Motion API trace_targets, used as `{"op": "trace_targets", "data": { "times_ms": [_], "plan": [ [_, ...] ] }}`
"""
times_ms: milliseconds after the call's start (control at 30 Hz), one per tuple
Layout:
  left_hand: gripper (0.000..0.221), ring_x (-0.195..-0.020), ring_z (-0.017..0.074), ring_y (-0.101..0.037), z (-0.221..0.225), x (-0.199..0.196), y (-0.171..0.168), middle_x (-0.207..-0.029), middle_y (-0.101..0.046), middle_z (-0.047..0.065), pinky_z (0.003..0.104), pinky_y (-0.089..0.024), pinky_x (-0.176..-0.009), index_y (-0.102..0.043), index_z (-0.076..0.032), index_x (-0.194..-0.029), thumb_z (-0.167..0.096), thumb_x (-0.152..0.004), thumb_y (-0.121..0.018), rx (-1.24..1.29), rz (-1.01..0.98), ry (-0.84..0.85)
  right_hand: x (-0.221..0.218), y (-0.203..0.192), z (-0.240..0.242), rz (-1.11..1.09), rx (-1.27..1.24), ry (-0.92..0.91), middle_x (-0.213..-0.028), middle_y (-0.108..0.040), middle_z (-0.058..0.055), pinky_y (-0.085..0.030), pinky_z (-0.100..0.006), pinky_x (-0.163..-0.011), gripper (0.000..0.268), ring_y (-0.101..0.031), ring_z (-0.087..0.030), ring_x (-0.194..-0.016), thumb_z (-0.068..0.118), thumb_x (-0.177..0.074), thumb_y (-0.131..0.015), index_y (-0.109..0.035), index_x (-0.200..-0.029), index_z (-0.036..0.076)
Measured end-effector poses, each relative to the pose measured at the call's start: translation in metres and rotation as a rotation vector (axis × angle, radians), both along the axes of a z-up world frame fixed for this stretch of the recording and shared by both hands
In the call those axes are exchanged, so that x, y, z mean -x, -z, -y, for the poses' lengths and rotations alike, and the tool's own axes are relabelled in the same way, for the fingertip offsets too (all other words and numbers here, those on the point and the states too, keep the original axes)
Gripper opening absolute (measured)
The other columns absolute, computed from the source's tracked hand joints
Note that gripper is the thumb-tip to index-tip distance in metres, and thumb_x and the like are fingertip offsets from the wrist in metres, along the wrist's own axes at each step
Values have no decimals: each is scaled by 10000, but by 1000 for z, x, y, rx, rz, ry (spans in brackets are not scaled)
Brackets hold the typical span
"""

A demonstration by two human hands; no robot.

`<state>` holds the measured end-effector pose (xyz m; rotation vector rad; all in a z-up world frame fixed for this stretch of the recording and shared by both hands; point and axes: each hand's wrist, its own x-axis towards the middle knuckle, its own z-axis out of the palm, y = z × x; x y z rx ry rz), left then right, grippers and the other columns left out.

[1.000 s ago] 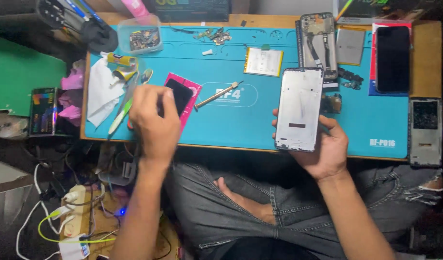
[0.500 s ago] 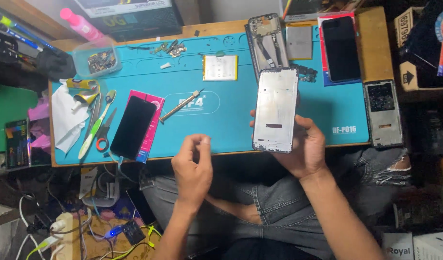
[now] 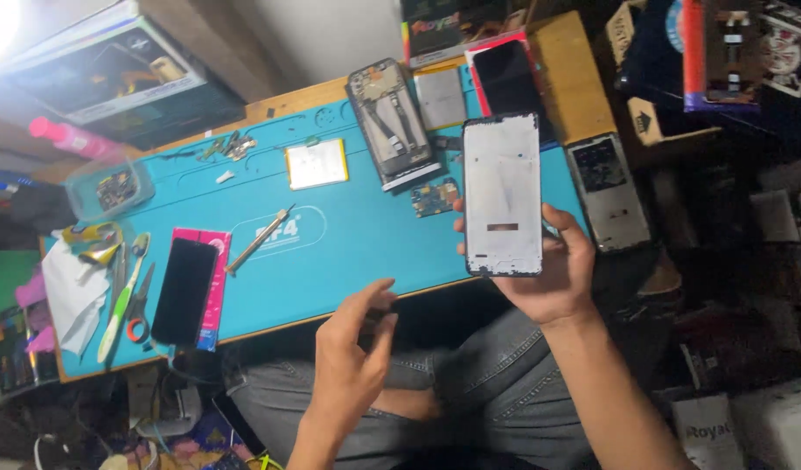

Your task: Inspecting and preparing smartphone components including screens, batteries, and frames for repair.

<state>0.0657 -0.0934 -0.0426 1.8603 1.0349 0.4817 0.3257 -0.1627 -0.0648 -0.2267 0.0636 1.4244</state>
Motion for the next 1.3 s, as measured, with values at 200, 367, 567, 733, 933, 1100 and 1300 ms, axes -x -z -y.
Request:
{"op": "trace_targets", "data": {
  "times_ms": [200, 367, 567, 733, 933, 1100, 1300],
  "plan": [
    [185, -474, 85, -565, 4, -72, -10, -786, -801, 10, 306, -485, -546, -789, -140, -1119, -168, -1030, -629, 21, -45, 35, -70, -45, 40, 288, 131, 382, -1304, -675, -286, -500, -459, -909, 689, -647, -384, -1099, 386, -968, -697, -595, -1510, -26],
    [177, -447, 102, -534, 7, -145, -15, -585, -703, 5, 317, -416, -496, -753, -108, -878, -187, -1028, -700, 7, 15, 142, -122, -47, 92, 285, 168, 594, -1271, -664, -272, -480, -426, -923, 681, -613, -353, -1074, 377, -946, -717, -605, -1499, -5],
    [218, -826, 222, -732, -1, -270, -18, -1035, -800, 53, 409, -571, -611, -711, -98, -1213, -118, -1004, -655, -19, 35, 258, -157, -39, 142, 241, 196, 751, -1248, -662, -251, -499, -411, -900, 712, -613, -332, -1055, 367, -893, -773, -604, -1466, -20],
    [108, -818, 198, -806, -12, -391, 11, -905, -832, 16, 391, -606, -680, -786, -118, -925, -141, -941, -682, -257, 161, 307, -172, -22, 177, 214, 168, 801, -1296, -699, -296, -531, -470, -900, 681, -657, -399, -1074, 355, -962, -731, -612, -1529, -4],
    [403, -1070, 439, -596, -22, -479, 44, -987, -710, 225, 597, -501, -750, -639, -19, -1230, -280, -923, -657, -331, -83, 191, -187, 0, 207, 55, 6, 819, -1421, -607, -414, -534, -606, -1031, 690, -636, -537, -1196, 277, -1038, -690, -490, -1624, -28],
    [352, -879, 321, -671, -39, -493, 60, -912, -721, 99, 488, -500, -710, -666, -91, -1067, -286, -820, -825, -307, -107, 118, -196, -2, 211, 81, 296, 857, -1349, -689, -314, -566, -531, -962, 738, -701, -430, -1113, 406, -979, -668, -559, -1575, -14],
    [423, -943, 294, -783, -26, -496, 15, -1105, -808, 113, 455, -603, -611, -625, -107, -1227, -318, -906, -803, -106, -312, 55, -206, 35, 220, 53, 232, 812, -1406, -692, -317, -543, -570, -1012, 740, -715, -450, -1176, 426, -963, -720, -582, -1588, 56]
  ]
}}
